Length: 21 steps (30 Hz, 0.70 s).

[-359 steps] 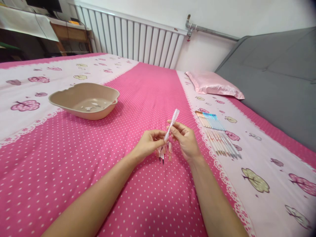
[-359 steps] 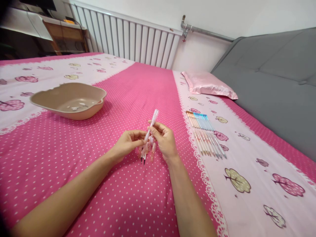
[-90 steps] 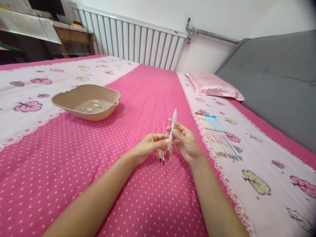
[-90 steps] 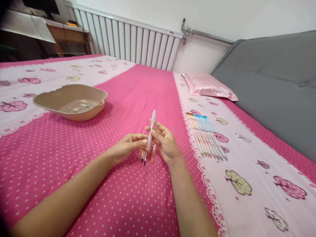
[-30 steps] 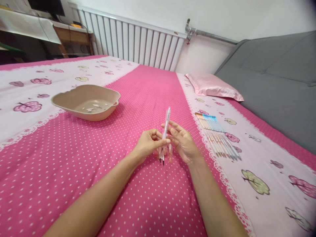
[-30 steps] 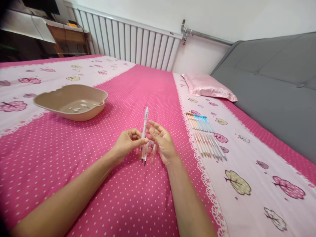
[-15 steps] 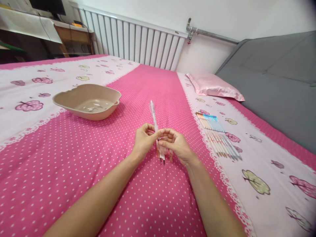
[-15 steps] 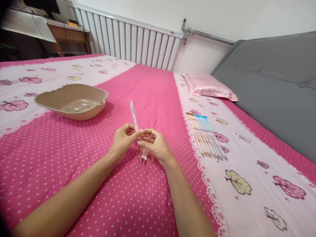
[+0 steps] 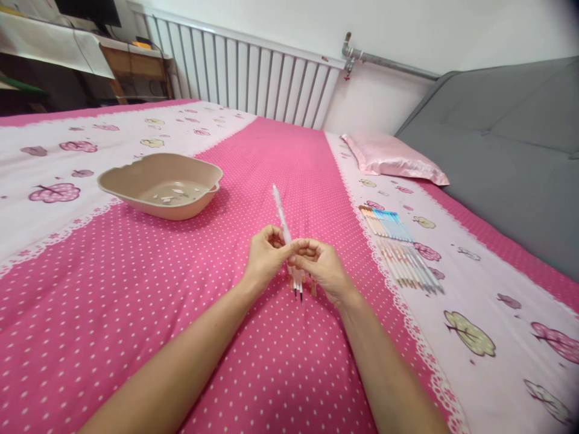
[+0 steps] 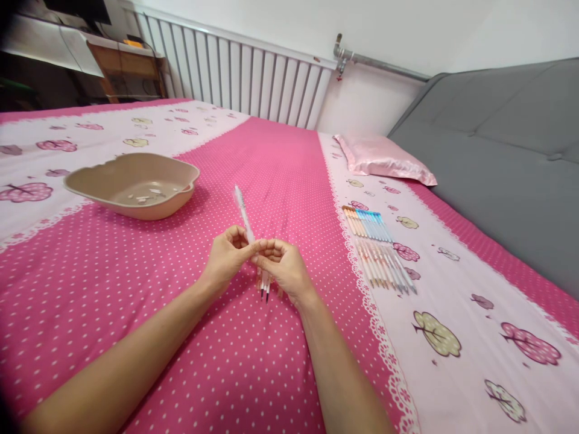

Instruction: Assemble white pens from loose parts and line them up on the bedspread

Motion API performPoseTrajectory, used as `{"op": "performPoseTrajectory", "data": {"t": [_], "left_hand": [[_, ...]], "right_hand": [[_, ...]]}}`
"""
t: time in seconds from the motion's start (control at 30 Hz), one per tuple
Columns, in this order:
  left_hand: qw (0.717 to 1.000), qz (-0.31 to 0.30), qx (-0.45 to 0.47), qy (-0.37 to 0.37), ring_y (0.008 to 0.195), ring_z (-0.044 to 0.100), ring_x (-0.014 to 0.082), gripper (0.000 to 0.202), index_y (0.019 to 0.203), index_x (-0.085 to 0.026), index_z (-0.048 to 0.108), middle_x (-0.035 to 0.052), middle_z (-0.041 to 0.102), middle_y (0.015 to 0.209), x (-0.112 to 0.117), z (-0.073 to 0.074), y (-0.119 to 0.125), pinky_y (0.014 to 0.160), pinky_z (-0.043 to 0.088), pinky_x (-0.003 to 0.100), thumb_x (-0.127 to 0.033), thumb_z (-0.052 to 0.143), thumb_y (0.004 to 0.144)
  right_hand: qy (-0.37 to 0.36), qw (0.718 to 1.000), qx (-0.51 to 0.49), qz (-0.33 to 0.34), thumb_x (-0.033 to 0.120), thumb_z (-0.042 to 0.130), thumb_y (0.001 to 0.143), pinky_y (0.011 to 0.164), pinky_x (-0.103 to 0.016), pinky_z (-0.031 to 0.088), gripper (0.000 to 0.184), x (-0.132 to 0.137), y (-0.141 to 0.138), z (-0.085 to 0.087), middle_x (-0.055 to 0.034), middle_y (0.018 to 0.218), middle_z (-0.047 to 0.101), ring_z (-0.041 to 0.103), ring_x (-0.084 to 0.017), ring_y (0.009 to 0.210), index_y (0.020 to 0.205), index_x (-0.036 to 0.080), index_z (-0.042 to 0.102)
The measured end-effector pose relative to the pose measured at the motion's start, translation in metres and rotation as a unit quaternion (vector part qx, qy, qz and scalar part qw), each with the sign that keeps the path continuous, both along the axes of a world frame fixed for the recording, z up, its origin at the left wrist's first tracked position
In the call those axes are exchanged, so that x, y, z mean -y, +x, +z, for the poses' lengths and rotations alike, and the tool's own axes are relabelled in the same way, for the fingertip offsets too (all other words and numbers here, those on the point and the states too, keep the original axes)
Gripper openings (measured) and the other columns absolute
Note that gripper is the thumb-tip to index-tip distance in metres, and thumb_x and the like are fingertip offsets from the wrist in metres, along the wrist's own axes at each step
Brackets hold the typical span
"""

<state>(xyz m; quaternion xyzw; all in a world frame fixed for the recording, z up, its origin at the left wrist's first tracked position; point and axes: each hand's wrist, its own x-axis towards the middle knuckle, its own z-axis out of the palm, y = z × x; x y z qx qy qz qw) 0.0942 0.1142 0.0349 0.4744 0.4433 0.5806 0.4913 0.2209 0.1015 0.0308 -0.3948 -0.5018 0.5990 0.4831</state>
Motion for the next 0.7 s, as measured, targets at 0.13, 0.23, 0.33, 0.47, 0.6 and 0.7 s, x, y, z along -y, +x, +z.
{"op": "performPoseTrajectory", "data": {"t": [0.13,0.23,0.33,0.47,0.6,0.7], "left_hand": [[1.0,-0.009,0.001,0.005,0.047,0.048,0.0056,0.032,0.061,-0.015,0.049,-0.0054,0.051,0.052,-0.001,-0.001,0.0,0.046,0.037,0.018,-0.027,0.078,0.054],[1.0,-0.009,-0.003,0.008,0.049,0.049,0.006,0.029,0.064,-0.014,0.051,-0.0044,0.053,0.056,-0.001,-0.001,-0.001,0.048,0.039,0.018,-0.028,0.076,0.057],[1.0,-0.002,-0.001,0.004,0.051,0.049,0.0062,0.028,0.064,-0.014,0.053,-0.0036,0.053,0.058,-0.001,0.0,0.0,0.05,0.039,0.018,-0.029,0.076,0.058],[1.0,0.0,0.006,0.004,0.054,0.05,0.0067,0.028,0.065,-0.013,0.054,-0.0018,0.055,0.061,0.001,0.004,0.0,0.053,0.04,0.019,-0.035,0.072,0.064],[0.999,-0.022,0.038,0.01,0.065,0.056,0.0089,0.025,0.083,-0.014,0.058,0.0008,0.06,0.073,0.004,0.008,0.001,0.061,0.044,0.021,-0.033,0.068,0.07],[0.994,-0.05,0.098,-0.011,0.059,0.053,0.0076,0.024,0.087,-0.014,0.056,-0.001,0.058,0.067,0.003,0.01,0.0,0.056,0.043,0.02,-0.033,0.064,0.074]], "right_hand": [[-0.001,1.0,0.0,0.0,0.027,0.078,0.06,0.067,-0.025,0.049,0.027,0.0,0.001,-0.001,-0.002,0.076,0.067,0.062,-0.011,0.069,0.083,0.016,0.065],[0.002,1.0,0.008,-0.005,0.028,0.076,0.062,0.063,-0.024,0.048,0.026,0.0,0.001,0.0,-0.0018,0.074,0.066,0.061,-0.011,0.066,0.083,0.016,0.065],[0.007,1.0,0.014,-0.011,0.031,0.076,0.062,0.063,-0.025,0.049,0.027,-0.001,0.001,0.0,-0.0017,0.073,0.066,0.06,-0.011,0.065,0.082,0.017,0.065],[0.004,1.0,0.013,-0.011,0.031,0.077,0.06,0.064,-0.026,0.049,0.028,-0.001,0.002,0.0,-0.0005,0.071,0.064,0.06,-0.011,0.065,0.08,0.017,0.064],[0.009,0.999,0.033,0.01,0.031,0.077,0.061,0.066,-0.027,0.049,0.026,0.0,0.002,-0.001,-0.0003,0.072,0.063,0.06,-0.012,0.067,0.079,0.018,0.064],[0.031,0.997,0.06,0.044,0.032,0.077,0.061,0.07,-0.027,0.048,0.026,0.0,0.0,-0.002,-0.0012,0.076,0.064,0.06,-0.012,0.071,0.08,0.018,0.065]]}}
